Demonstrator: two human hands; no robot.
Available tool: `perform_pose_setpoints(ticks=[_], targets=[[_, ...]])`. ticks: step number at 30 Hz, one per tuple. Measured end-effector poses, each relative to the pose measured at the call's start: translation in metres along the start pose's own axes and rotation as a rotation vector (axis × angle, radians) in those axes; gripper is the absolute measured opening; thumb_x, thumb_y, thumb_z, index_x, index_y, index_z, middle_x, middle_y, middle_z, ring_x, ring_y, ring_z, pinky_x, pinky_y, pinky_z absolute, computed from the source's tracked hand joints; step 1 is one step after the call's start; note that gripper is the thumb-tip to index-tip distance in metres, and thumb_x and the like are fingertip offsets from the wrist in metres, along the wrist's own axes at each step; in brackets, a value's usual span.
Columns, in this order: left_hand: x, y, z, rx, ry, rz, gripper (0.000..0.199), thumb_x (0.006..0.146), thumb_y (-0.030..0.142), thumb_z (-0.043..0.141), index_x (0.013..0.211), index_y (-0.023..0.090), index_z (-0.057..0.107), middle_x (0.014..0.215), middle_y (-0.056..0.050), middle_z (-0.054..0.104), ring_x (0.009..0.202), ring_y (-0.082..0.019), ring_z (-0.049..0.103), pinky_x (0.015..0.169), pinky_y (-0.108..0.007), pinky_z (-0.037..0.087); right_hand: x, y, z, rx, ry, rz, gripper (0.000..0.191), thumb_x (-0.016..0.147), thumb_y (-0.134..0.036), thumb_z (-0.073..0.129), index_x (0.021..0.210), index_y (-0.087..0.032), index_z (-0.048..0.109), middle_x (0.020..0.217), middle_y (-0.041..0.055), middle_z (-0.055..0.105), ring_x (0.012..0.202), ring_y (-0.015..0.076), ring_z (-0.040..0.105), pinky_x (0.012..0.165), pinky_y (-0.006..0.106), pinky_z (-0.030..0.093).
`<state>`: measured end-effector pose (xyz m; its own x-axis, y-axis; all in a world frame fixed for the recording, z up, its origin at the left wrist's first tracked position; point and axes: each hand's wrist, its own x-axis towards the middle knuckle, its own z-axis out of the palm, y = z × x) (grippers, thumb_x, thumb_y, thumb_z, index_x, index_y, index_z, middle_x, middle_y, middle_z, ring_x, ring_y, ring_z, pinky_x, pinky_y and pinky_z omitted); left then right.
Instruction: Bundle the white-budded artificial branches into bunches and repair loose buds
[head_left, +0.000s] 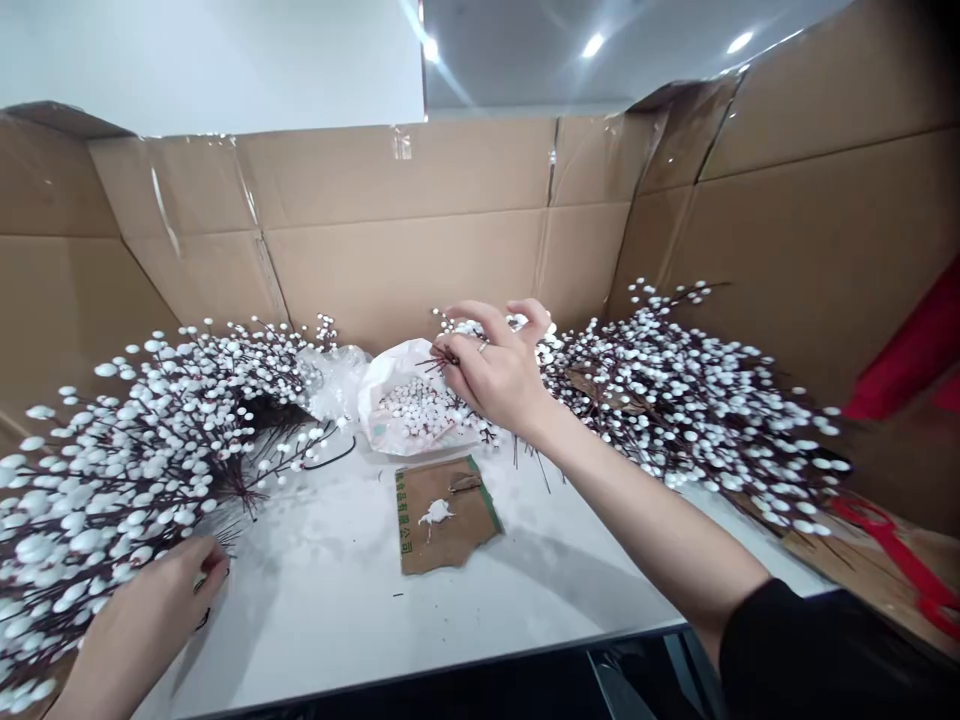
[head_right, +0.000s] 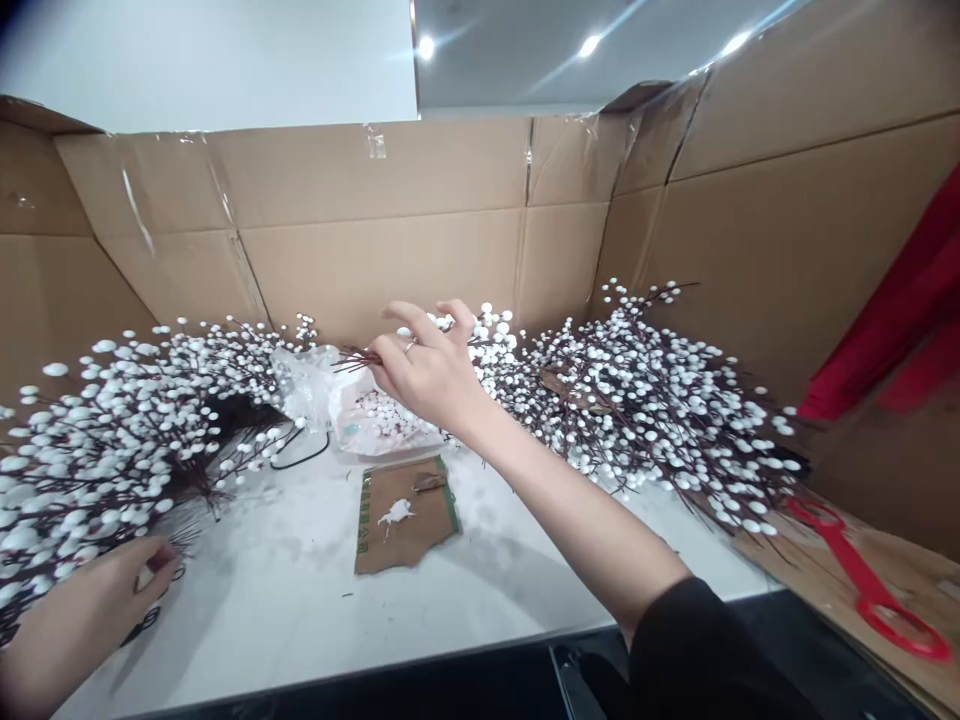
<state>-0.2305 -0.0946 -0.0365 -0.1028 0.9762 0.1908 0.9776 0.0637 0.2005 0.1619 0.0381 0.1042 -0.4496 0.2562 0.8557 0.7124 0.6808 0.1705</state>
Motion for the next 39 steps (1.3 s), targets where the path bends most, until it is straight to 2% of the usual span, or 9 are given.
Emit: perform_pose_setpoints(ticks=[7,11,13,15,18,23,28,34,39], targets=[[0.023,0.084,-0.010,-0.139,0.120,0.109,0.010,0.079,0.029,0.052,0.072,0.022,0.054,0.068,0.000,0.062,0.062,-0.021,0.060,0.061,-0.031,0.044,-0.005,0.001,-0.002,0.085,-0.082,0.046,0.022,0.091,-0.021,0.038,0.081,-0.027,0.057,0.087,0.0033,0.069,0.119,0.0258,0.050,0.104,0.052,0.015],[0.056,0.139,-0.034,-0.348,0.274,0.232,0.010,0.082,0.026,0.052,0.077,0.019,0.058,0.072,-0.002,0.061,0.066,-0.016,0.056,0.062,-0.027,0.045,-0.006,0.002,0.005,0.063,-0.074,0.019,0.023,0.091,-0.020,0.038,0.082,-0.026,0.058,0.086,0.0024,0.069,0.120,0.0258,0.050,0.103,0.050,0.016],[0.077,0.168,-0.052,-0.546,0.383,0.302,0.011,0.083,0.030,0.057,0.083,0.019,0.060,0.073,-0.001,0.061,0.062,-0.013,0.053,0.058,-0.024,0.044,-0.005,0.001,0.014,0.007,0.024,-0.037,0.022,0.089,-0.018,0.040,0.081,-0.025,0.058,0.084,0.0006,0.069,0.116,0.0239,0.052,0.101,0.047,0.017],[0.095,0.196,-0.068,-0.782,0.495,0.420,0.011,0.081,0.030,0.063,0.082,0.019,0.063,0.072,0.000,0.061,0.057,-0.010,0.050,0.052,-0.022,0.043,-0.003,-0.001,0.023,-0.089,0.205,-0.098,0.021,0.088,-0.015,0.041,0.077,-0.024,0.057,0.079,-0.0022,0.069,0.109,0.0206,0.056,0.097,0.044,0.018],[0.111,0.225,-0.078,-0.970,0.506,0.590,0.008,0.078,0.027,0.069,0.080,0.019,0.067,0.074,-0.001,0.062,0.057,-0.009,0.051,0.048,-0.019,0.043,0.002,-0.004,0.030,-0.222,0.415,-0.129,0.021,0.087,-0.013,0.044,0.072,-0.023,0.055,0.074,-0.0042,0.068,0.100,0.0167,0.058,0.092,0.040,0.020],[0.115,0.242,-0.067,-1.116,0.426,0.679,0.004,0.078,0.022,0.069,0.080,0.020,0.069,0.079,-0.002,0.063,0.059,-0.009,0.054,0.042,-0.017,0.042,0.005,-0.005,0.030,-0.279,0.458,-0.132,0.023,0.087,-0.013,0.044,0.069,-0.023,0.055,0.067,-0.0043,0.066,0.097,0.0161,0.058,0.091,0.039,0.021],[0.113,0.243,-0.065,-1.226,0.284,0.637,0.004,0.079,0.023,0.068,0.081,0.019,0.067,0.073,0.001,0.061,0.043,-0.003,0.043,0.033,-0.017,0.035,0.002,0.000,0.035,-0.238,0.456,-0.145,0.023,0.087,-0.012,0.042,0.073,-0.023,0.056,0.071,-0.0043,0.066,0.098,0.0163,0.058,0.091,0.039,0.021],[0.114,0.245,-0.062,-1.283,0.214,0.600,0.007,0.078,0.022,0.069,0.082,0.018,0.065,0.069,0.002,0.060,0.043,-0.004,0.045,0.034,-0.017,0.036,0.000,-0.001,0.036,-0.221,0.435,-0.140,0.021,0.087,-0.012,0.044,0.075,-0.023,0.057,0.083,-0.0011,0.068,0.097,0.0174,0.061,0.092,0.040,0.021],[0.114,0.255,-0.058,-1.530,0.080,0.566,0.006,0.082,0.024,0.061,0.081,0.019,0.058,0.060,0.006,0.051,0.040,-0.004,0.045,0.034,-0.015,0.037,0.002,-0.002,0.038,-0.262,0.485,-0.128,0.020,0.086,-0.012,0.046,0.070,-0.022,0.053,0.071,-0.0031,0.068,0.093,0.0144,0.063,0.091,0.040,0.022]])
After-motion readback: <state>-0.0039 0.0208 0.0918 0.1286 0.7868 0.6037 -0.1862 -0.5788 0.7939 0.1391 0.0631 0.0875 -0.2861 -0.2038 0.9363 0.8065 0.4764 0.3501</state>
